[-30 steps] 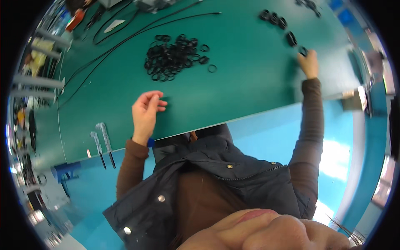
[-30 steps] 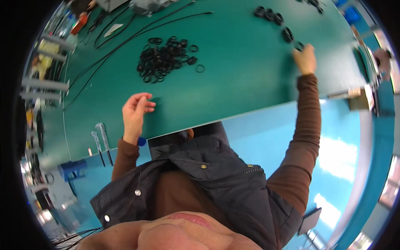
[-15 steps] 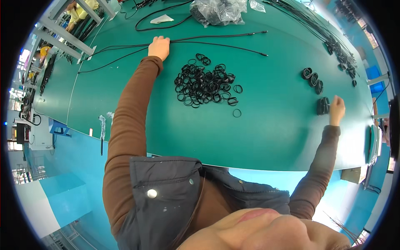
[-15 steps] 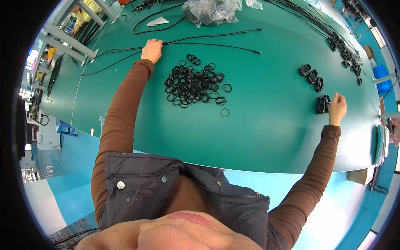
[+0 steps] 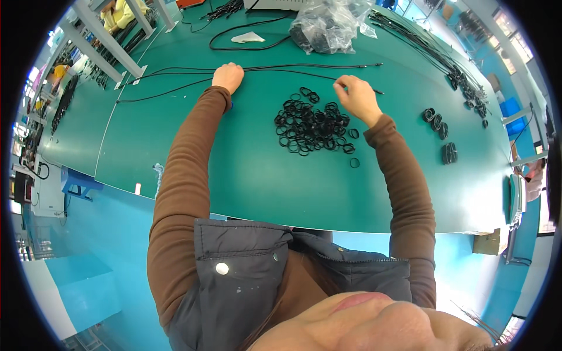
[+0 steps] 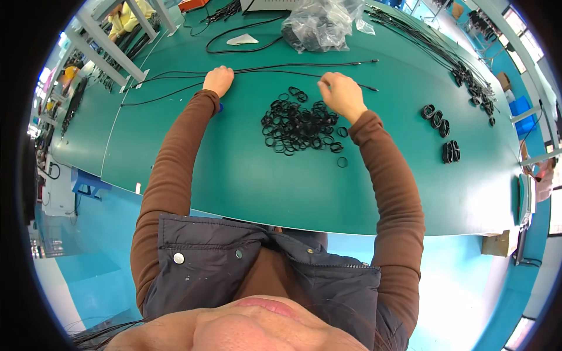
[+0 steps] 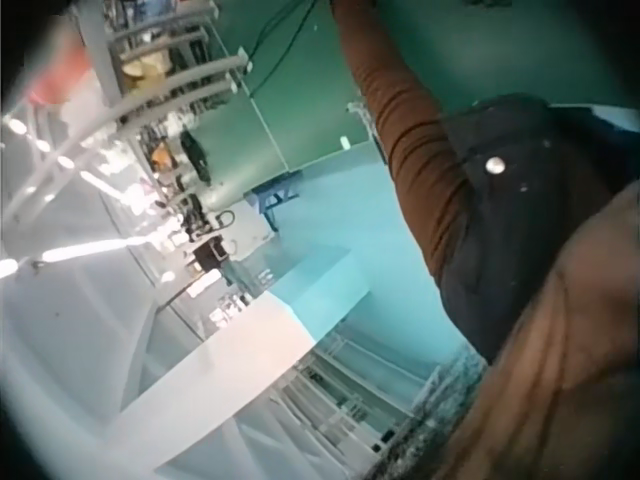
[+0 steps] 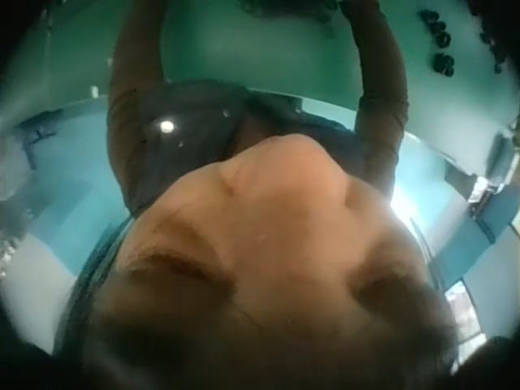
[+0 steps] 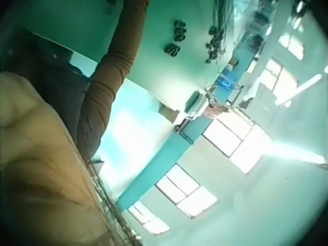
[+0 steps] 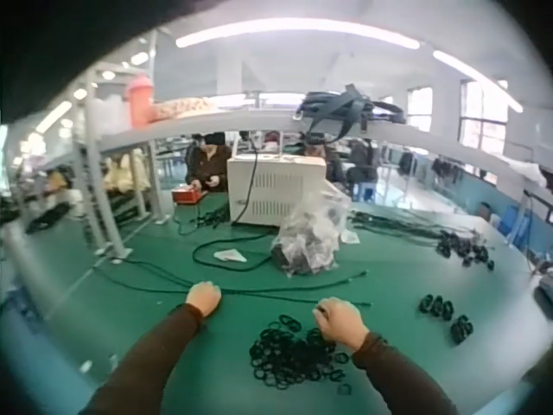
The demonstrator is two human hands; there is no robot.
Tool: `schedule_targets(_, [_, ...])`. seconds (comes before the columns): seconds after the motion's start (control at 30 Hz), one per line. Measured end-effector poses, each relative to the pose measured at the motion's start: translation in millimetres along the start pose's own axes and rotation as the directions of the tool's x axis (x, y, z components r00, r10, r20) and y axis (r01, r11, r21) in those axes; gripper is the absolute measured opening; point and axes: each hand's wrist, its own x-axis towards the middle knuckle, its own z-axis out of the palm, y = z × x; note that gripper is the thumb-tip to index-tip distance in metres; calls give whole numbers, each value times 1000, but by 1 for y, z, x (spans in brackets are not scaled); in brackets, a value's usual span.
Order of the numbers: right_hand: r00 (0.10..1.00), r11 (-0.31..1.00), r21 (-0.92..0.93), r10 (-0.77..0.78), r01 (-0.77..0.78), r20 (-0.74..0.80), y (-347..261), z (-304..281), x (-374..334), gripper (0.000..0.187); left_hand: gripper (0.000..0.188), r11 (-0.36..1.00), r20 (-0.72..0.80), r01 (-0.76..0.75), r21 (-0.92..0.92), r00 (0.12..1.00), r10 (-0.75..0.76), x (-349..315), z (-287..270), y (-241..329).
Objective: Threading multiple black plastic rings onto a wire tie to bundle them together on a workbench.
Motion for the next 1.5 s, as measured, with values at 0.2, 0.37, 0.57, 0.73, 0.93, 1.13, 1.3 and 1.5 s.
schedule_targets(0.2, [955, 973, -99, -224, 208, -196, -58, 44, 52, 33, 11, 980, -572, -185, 73, 797, 193, -3, -45, -21])
schedule_targets(0.37, [974, 971, -225, -122, 77, -193, -71, 45, 112, 20, 11, 942, -796, -334, 23, 564, 219, -10, -142, -15])
schedule_targets(0.57, [898, 866, -499, -219, -1, -381, -119, -151, 85, 16, 11, 979, -760, -160, -127, 649, 7, -36, -151, -120])
schedule_targets(0.73, [900, 638, -746, -192, -188, -391, -82, -302, -51, 39, 16, 908, -726, -263, -325, 685, -61, -68, -186, -146])
schedule_targets(0.93, [813, 490, -675, 139, -552, -565, -47, -348, -209, 33, 14, 726, -433, -427, -539, 880, 196, -151, -224, -96])
schedule_targets(1.13, [773, 358, -796, 602, -488, -203, 34, -263, -352, 26, 35, 144, 189, 133, -981, 457, 869, -253, -262, -12])
schedule_targets(1.3, [609, 545, -691, 770, -474, 189, -26, -196, -374, 31, 48, -365, -63, 466, -806, 545, 836, -301, -266, 27])
schedule_targets(1.5, [999, 916, 399, -24, 33, -29, -176, -115, -290, 70, 53, -376, -33, 529, -761, 548, 836, -310, -274, 77])
